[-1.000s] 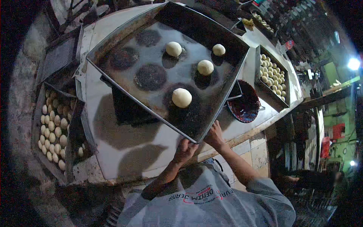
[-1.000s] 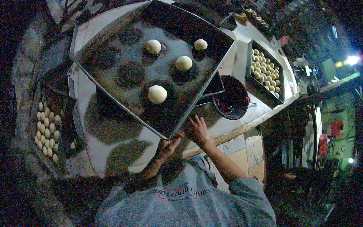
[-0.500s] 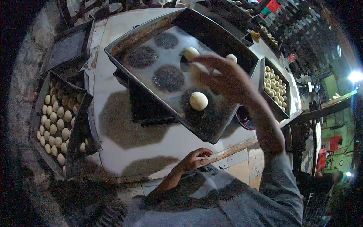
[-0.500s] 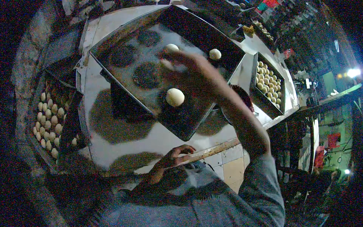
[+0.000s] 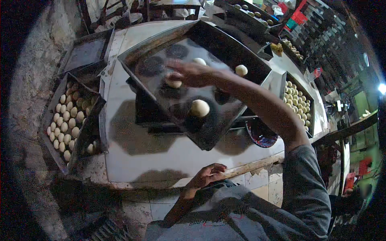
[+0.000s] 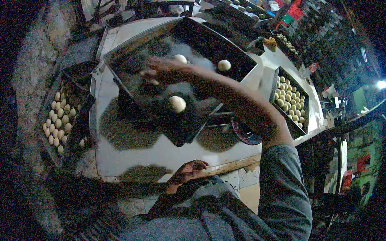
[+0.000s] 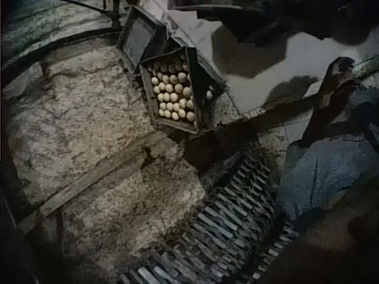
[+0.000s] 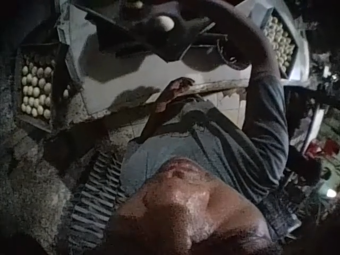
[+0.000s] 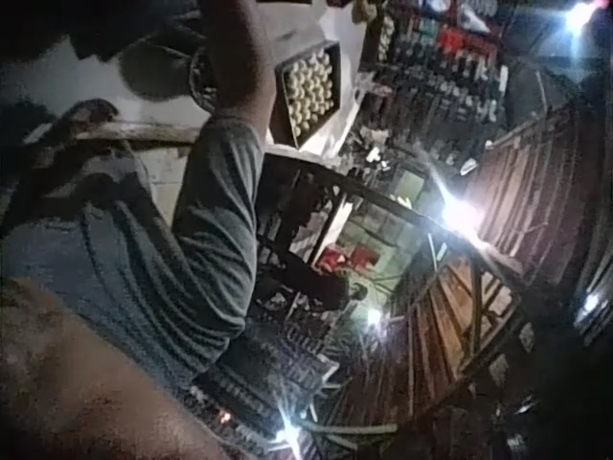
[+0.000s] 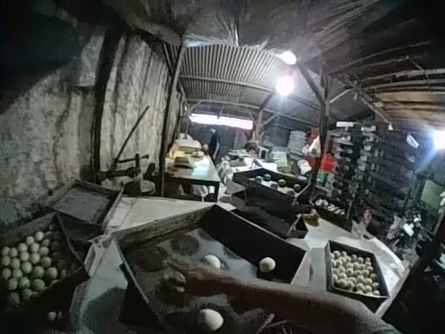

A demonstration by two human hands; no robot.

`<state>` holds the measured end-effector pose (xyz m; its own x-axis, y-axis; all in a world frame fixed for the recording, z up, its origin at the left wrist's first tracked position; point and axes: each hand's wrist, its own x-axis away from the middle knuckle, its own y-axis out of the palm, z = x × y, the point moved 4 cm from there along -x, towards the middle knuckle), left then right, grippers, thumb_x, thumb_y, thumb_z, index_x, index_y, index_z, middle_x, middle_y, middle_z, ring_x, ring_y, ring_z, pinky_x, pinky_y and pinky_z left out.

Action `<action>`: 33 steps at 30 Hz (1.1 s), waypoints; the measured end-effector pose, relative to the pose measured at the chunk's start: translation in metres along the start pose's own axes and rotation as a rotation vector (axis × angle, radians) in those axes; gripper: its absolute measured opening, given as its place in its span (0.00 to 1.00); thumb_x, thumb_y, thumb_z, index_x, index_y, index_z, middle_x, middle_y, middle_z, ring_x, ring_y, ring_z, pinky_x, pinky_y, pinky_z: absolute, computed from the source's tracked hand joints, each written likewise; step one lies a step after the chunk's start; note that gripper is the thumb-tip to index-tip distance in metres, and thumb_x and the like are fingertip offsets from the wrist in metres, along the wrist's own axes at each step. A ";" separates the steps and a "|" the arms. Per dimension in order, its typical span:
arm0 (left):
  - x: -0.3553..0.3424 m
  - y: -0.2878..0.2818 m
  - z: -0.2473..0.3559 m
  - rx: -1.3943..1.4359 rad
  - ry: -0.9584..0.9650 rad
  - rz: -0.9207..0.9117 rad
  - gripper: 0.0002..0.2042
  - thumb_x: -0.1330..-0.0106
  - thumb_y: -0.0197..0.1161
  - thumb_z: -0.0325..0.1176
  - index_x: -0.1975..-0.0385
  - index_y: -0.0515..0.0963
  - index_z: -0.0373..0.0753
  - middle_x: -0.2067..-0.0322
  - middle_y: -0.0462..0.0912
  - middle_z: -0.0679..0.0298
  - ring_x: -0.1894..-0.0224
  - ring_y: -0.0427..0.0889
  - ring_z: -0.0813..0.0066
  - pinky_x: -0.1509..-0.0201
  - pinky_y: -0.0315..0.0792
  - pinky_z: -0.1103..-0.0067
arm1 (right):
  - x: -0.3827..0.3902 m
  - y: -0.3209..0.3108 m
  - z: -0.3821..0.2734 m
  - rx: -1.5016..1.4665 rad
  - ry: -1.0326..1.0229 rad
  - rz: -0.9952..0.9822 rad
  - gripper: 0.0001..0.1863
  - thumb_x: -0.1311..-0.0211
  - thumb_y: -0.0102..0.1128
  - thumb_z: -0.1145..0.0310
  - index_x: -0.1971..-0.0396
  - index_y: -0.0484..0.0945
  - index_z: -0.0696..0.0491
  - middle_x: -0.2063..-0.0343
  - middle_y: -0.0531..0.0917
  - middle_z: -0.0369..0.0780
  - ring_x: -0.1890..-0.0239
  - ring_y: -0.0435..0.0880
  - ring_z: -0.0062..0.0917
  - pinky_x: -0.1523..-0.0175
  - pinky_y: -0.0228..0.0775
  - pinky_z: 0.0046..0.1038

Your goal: Fill small dough balls with sweet filling and arrange them neatly in baking trays.

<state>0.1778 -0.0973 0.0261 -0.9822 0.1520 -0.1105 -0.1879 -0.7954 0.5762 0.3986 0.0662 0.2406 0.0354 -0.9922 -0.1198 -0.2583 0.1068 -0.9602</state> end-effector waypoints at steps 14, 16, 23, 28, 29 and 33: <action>-0.163 0.116 -0.099 0.250 -0.007 0.021 0.18 0.47 0.62 0.39 0.60 0.72 0.34 0.53 0.70 0.54 0.51 0.70 0.66 0.44 0.61 0.71 | 0.483 -0.094 0.266 -0.446 0.588 0.659 0.12 0.48 0.52 0.66 0.65 0.73 0.56 0.65 0.77 0.45 0.63 0.76 0.38 0.60 0.69 0.30; -0.181 0.140 -0.096 0.183 0.008 0.051 0.17 0.46 0.61 0.38 0.60 0.72 0.35 0.54 0.70 0.54 0.52 0.71 0.66 0.45 0.61 0.70 | 0.574 -0.041 0.303 0.255 1.080 0.109 0.16 0.53 0.57 0.63 0.65 0.74 0.56 0.75 0.78 0.48 0.74 0.77 0.39 0.68 0.68 0.36; -0.212 0.185 -0.118 0.153 -0.047 0.264 0.07 0.43 0.56 0.29 0.68 0.72 0.33 0.58 0.72 0.55 0.56 0.73 0.70 0.51 0.67 0.76 | 0.682 0.073 0.367 -0.276 1.193 0.499 0.14 0.57 0.59 0.66 0.70 0.72 0.57 0.71 0.77 0.50 0.66 0.75 0.45 0.62 0.67 0.38; -0.221 0.194 -0.118 -0.054 -0.080 0.379 0.08 0.43 0.57 0.31 0.77 0.70 0.32 0.61 0.74 0.57 0.58 0.72 0.73 0.52 0.66 0.78 | 0.670 0.036 0.320 -0.449 1.192 0.747 0.14 0.50 0.55 0.69 0.65 0.74 0.62 0.74 0.79 0.42 0.77 0.76 0.22 0.74 0.66 0.24; -0.225 0.194 -0.120 -0.047 -0.084 0.397 0.08 0.43 0.57 0.31 0.77 0.70 0.32 0.61 0.74 0.57 0.58 0.72 0.73 0.52 0.66 0.78 | 0.670 0.027 0.304 -0.568 1.148 0.747 0.13 0.46 0.53 0.67 0.66 0.74 0.61 0.77 0.77 0.37 0.79 0.73 0.17 0.75 0.63 0.18; -0.259 0.211 -0.111 -0.245 0.032 0.523 0.15 0.44 0.60 0.32 0.60 0.70 0.31 0.56 0.72 0.57 0.53 0.69 0.73 0.47 0.63 0.77 | 0.652 -0.005 0.209 -0.858 0.882 0.684 0.11 0.44 0.55 0.67 0.64 0.74 0.58 0.72 0.78 0.36 0.70 0.75 0.14 0.67 0.68 0.20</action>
<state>0.3923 -0.3692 0.0864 -0.9431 -0.3131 0.1117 0.3321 -0.8731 0.3569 0.6248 -0.5681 0.1150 -0.8609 -0.5087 0.0091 -0.4894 0.8230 -0.2884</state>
